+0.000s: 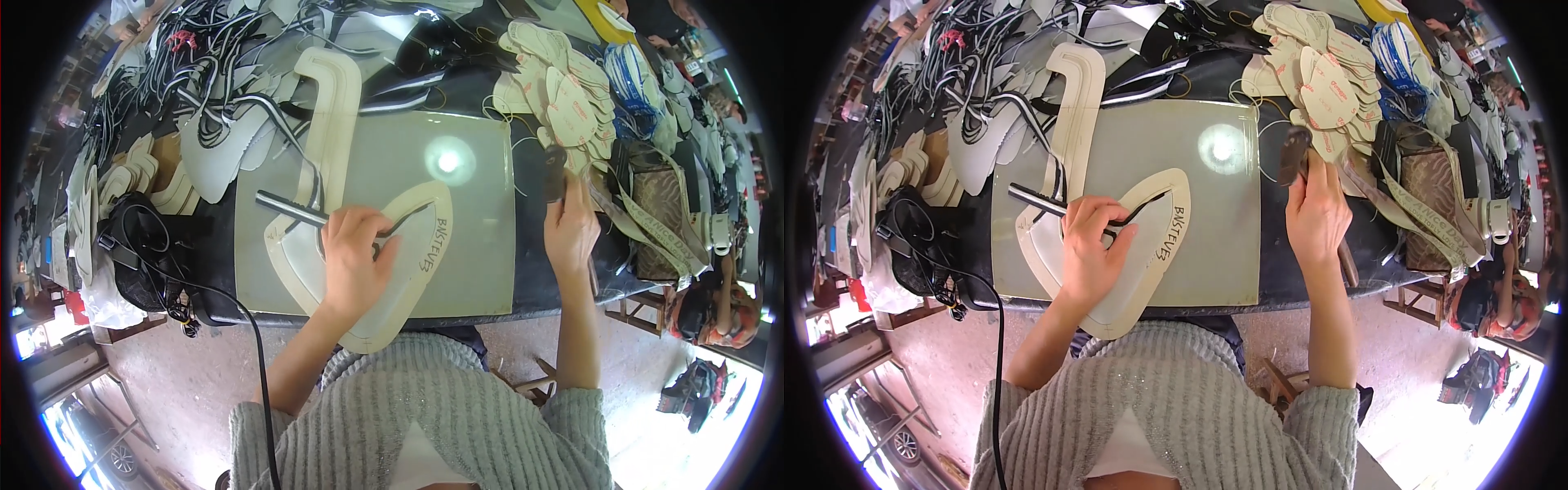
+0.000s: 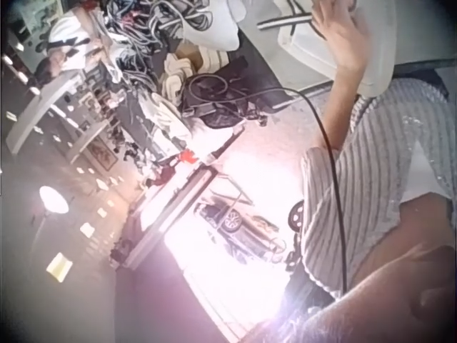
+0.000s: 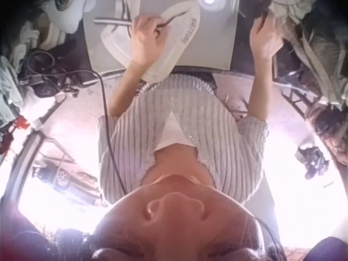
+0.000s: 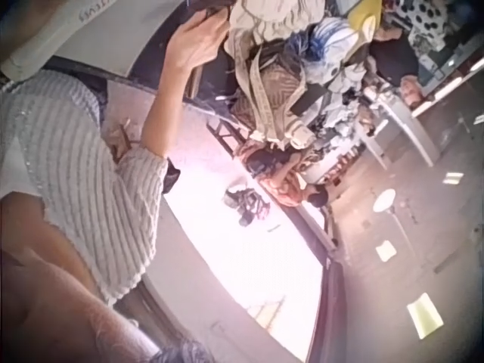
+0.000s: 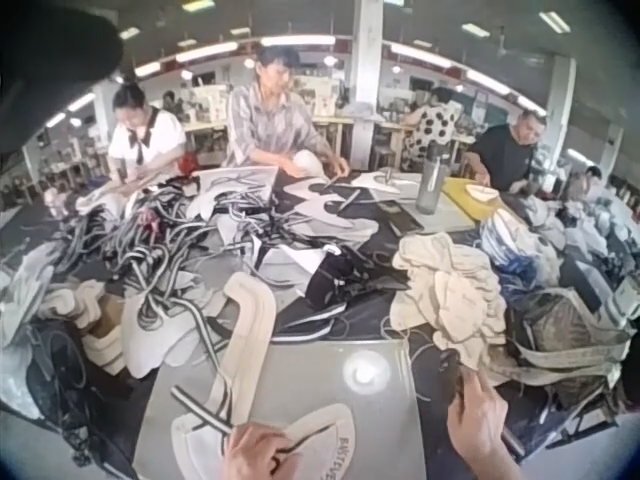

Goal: Assembling and gluing shoe components together at a factory workbench using a hammer and glue.

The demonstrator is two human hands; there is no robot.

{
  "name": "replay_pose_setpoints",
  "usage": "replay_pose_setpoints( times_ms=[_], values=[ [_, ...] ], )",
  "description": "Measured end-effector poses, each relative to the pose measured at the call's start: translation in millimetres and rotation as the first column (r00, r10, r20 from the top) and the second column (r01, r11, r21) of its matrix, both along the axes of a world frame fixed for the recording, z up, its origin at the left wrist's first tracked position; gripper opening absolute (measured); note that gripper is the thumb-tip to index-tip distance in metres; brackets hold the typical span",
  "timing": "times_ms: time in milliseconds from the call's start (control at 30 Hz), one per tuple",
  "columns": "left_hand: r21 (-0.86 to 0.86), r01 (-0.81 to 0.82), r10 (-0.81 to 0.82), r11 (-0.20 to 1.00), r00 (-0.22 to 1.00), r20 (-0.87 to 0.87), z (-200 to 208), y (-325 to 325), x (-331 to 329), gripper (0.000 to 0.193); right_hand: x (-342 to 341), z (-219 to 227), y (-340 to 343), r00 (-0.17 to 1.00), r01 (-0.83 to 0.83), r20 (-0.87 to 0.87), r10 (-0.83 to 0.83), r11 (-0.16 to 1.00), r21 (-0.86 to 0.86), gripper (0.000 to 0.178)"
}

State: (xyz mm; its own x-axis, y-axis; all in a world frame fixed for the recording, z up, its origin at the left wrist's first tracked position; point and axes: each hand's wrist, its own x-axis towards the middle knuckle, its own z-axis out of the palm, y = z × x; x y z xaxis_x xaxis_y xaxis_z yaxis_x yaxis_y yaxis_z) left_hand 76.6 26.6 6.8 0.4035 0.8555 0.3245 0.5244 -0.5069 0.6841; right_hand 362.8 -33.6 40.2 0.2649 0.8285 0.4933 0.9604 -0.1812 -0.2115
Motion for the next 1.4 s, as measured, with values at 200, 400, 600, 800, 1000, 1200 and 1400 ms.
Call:
replay_pose_setpoints(
  times_ms=[200,400,600,800,1000,1200,1400],
  values=[
    [0.108,-0.039,0.044,0.993,0.998,-0.044,-7.6,2.4,10.4,0.015,0.9,-44.1,-23.1,0.986,0.169,0.028,-0.167,0.964,-0.204,0.037],
    [0.265,0.049,0.002,0.963,0.982,-0.188,-6.2,-5.6,1.9,0.022,-79.1,-21.8,-8.3,0.939,-0.265,-0.231,0.254,0.964,-0.018,0.047],
    [0.202,0.094,-0.053,0.975,0.978,-0.201,5.8,-3.1,3.9,0.023,-98.9,-32.7,-0.7,0.951,-0.301,-0.139,0.275,0.927,-0.226,0.047],
    [0.186,0.104,-0.056,0.977,0.968,-0.245,-4.5,6.0,8.8,0.013,-101.1,-31.9,5.2,0.954,-0.284,-0.156,0.256,0.939,-0.196,0.047],
    [0.009,0.124,-0.119,0.992,0.963,-0.240,9.0,8.4,19.1,0.022,-95.6,-32.1,1.9,0.961,-0.253,-0.156,0.229,0.953,-0.164,0.045],
    [-0.191,0.171,-0.217,0.966,0.942,-0.255,11.5,3.2,14.5,0.029,-97.6,-36.1,-5.7,0.952,-0.272,-0.190,0.242,0.951,-0.150,0.043],
    [-0.255,0.252,-0.254,0.933,0.967,0.026,3.4,19.3,4.3,0.023,-97.8,-37.7,-1.5,0.957,-0.253,-0.183,0.224,0.954,-0.161,0.040]
  ],
)
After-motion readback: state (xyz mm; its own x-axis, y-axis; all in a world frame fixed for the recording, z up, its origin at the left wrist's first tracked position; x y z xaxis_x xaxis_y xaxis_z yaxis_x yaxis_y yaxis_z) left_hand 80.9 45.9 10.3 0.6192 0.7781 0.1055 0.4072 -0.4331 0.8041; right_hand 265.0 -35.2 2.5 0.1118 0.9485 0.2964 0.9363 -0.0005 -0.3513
